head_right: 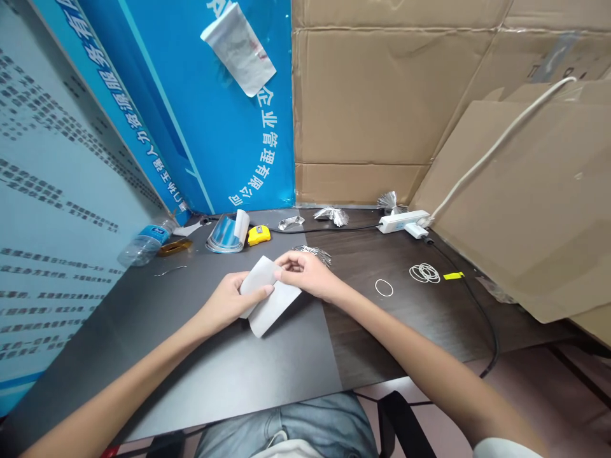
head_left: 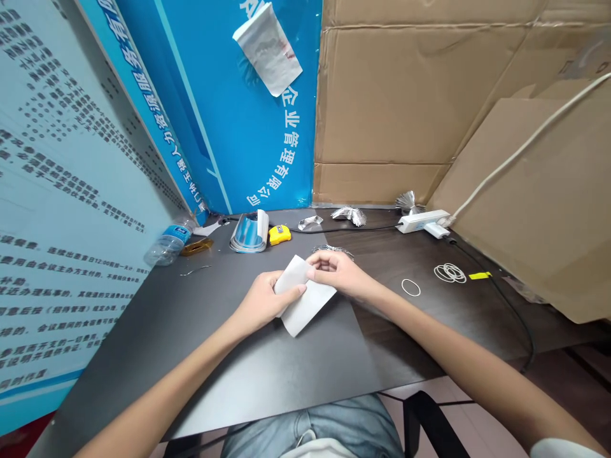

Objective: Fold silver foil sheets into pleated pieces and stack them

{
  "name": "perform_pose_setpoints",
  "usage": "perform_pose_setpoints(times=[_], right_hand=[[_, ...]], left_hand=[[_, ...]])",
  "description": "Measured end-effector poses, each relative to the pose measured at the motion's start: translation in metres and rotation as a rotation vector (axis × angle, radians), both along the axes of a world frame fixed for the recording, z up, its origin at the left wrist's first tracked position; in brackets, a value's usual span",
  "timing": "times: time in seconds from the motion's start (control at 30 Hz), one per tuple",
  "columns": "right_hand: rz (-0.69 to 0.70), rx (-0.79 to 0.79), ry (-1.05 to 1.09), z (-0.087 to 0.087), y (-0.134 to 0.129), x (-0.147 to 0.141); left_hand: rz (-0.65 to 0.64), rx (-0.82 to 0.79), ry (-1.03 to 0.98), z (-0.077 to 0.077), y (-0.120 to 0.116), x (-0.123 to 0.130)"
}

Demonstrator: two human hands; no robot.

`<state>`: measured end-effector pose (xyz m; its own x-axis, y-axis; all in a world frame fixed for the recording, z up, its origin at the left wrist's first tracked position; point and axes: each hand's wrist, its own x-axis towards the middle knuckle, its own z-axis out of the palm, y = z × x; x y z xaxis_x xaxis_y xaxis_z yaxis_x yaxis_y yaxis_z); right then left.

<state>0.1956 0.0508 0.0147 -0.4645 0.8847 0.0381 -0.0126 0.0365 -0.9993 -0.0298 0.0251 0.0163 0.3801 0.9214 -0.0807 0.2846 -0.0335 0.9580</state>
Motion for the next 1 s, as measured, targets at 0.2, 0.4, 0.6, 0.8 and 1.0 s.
perform_pose_setpoints(times=[0.2, 0.4, 0.6, 0.8, 1.0], right_hand=[[0.016, -0.268, 0.424, -0.009, -0.001, -0.003], [0.092, -0.142, 0.412, -0.014, -0.011, -0.012], [0.101, -0.231, 0.467, -0.019, -0.016, -0.017], [0.091, -0.238, 0.403, -0.021, -0.019, -0.018], [0.031, -0.143, 0.315, -0.021, -0.022, -0.024]], left_hand=[[0.141, -0.259, -0.376, -0.004, -0.003, 0.007], [0.269, -0.246, -0.504, -0.004, -0.004, 0.012], [0.205, -0.209, -0.548, -0.007, -0.008, 0.016], [0.232, -0.159, -0.513, -0.012, -0.009, 0.017], [0.296, -0.057, -0.422, -0.011, -0.013, 0.022]])
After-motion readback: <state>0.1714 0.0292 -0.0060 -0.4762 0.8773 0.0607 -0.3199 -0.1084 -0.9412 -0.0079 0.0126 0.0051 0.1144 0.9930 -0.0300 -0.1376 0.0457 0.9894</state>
